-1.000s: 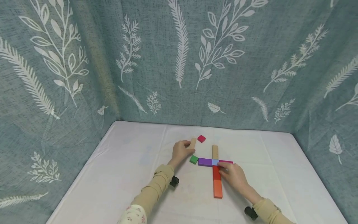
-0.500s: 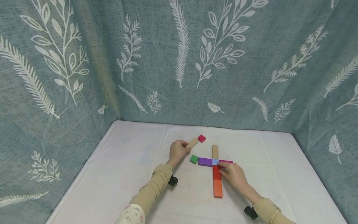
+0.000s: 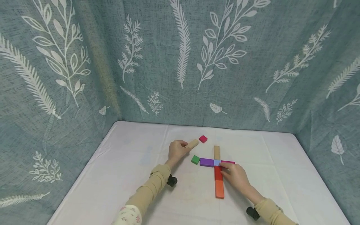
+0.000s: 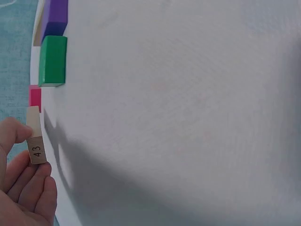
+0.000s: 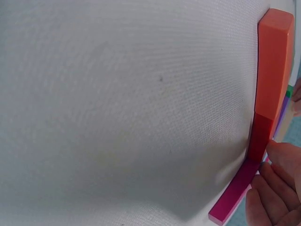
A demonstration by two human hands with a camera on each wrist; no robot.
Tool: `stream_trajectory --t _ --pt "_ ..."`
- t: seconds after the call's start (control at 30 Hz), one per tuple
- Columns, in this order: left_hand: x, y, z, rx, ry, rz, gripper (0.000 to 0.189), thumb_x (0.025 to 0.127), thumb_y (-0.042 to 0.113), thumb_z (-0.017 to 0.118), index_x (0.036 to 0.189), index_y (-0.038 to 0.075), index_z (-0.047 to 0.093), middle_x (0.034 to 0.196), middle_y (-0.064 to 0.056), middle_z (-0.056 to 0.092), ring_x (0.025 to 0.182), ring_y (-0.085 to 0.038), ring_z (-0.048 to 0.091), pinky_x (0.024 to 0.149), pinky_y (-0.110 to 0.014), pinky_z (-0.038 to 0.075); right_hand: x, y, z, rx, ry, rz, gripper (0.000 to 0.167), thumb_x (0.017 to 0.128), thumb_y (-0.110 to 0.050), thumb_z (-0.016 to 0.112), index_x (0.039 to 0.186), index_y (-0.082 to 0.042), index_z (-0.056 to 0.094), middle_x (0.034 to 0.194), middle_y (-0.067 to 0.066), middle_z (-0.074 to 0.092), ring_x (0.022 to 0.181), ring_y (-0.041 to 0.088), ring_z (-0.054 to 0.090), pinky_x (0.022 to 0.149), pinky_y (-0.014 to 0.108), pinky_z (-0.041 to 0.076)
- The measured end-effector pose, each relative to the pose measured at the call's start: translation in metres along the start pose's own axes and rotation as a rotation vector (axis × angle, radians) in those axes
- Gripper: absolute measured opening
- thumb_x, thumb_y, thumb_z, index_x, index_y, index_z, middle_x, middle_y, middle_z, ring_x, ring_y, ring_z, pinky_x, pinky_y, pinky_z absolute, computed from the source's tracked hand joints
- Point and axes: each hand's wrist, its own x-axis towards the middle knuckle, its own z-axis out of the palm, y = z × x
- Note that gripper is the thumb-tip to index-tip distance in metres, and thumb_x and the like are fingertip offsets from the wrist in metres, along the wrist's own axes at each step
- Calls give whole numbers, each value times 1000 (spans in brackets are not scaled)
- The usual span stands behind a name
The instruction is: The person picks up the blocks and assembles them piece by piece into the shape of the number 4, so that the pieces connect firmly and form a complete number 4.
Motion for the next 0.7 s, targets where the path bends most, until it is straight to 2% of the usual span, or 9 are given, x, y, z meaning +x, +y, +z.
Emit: stream_trajectory --t 0.3,0.7 --pt "3 12 -4 -73 -54 -37 23 74 14 79 94 5 76 85 -9 75 74 -18 68 64 -26 54 -1 -1 -2 4 -12 4 30 75 -2 76 105 -1 72 102 12 73 95 27 69 82 40 55" --pt "0 32 -2 -90 -79 37 22 74 15 79 93 5 76 85 -10 75 75 -19 69 65 -27 54 -1 -1 -1 -3 -23 9 32 76 -4 76 107 -1 71 103 12 73 96 27 69 83 41 55"
